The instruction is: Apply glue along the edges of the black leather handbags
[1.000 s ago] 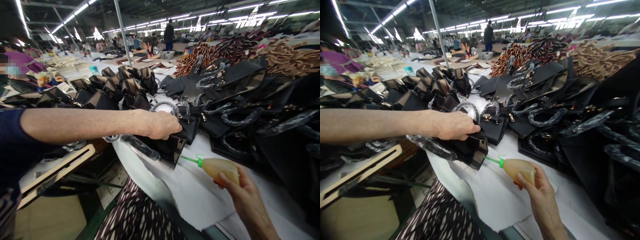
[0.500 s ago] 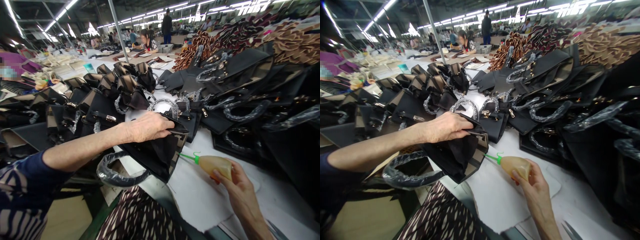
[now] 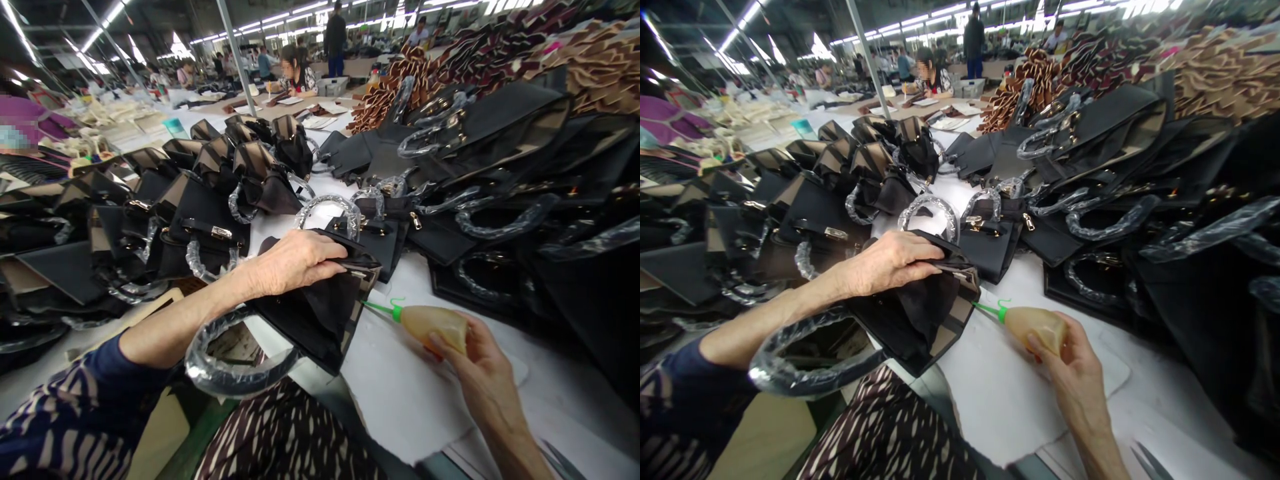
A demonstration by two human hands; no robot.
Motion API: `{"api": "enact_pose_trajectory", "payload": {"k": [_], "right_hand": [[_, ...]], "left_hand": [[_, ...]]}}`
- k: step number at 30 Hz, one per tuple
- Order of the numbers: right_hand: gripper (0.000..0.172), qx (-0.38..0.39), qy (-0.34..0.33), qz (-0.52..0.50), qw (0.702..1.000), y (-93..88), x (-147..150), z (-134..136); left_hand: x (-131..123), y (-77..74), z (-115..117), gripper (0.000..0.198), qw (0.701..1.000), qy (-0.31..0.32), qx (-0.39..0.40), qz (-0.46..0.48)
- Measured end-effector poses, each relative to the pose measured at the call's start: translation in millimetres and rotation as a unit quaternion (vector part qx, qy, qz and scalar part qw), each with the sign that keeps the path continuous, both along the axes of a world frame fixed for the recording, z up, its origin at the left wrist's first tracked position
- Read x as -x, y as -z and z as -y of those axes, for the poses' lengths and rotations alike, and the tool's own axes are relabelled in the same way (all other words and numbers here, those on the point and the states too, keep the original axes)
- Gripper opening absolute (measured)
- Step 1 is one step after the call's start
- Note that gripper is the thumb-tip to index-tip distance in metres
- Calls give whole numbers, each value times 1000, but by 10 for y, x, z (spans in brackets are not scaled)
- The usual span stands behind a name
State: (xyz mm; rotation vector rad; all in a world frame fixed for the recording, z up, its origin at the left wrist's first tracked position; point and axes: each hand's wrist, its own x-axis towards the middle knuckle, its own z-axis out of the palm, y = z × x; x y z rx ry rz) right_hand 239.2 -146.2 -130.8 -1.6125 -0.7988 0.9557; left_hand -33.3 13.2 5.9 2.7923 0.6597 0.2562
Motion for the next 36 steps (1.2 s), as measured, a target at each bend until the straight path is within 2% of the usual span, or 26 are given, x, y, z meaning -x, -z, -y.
{"api": "enact_pose_trajectory", "payload": {"k": [17, 25, 36], "right_hand": [[58, 22, -28, -12, 999, -76, 28, 88], [60, 41, -41, -16, 998, -134, 56, 99], [63, 54, -31, -6, 998, -176, 44, 118]], "left_hand": [[102, -9, 193, 23, 999, -14, 42, 2], [136, 9, 208, 24, 998, -12, 55, 12], [175, 28, 269, 24, 997, -9, 68, 26]]}}
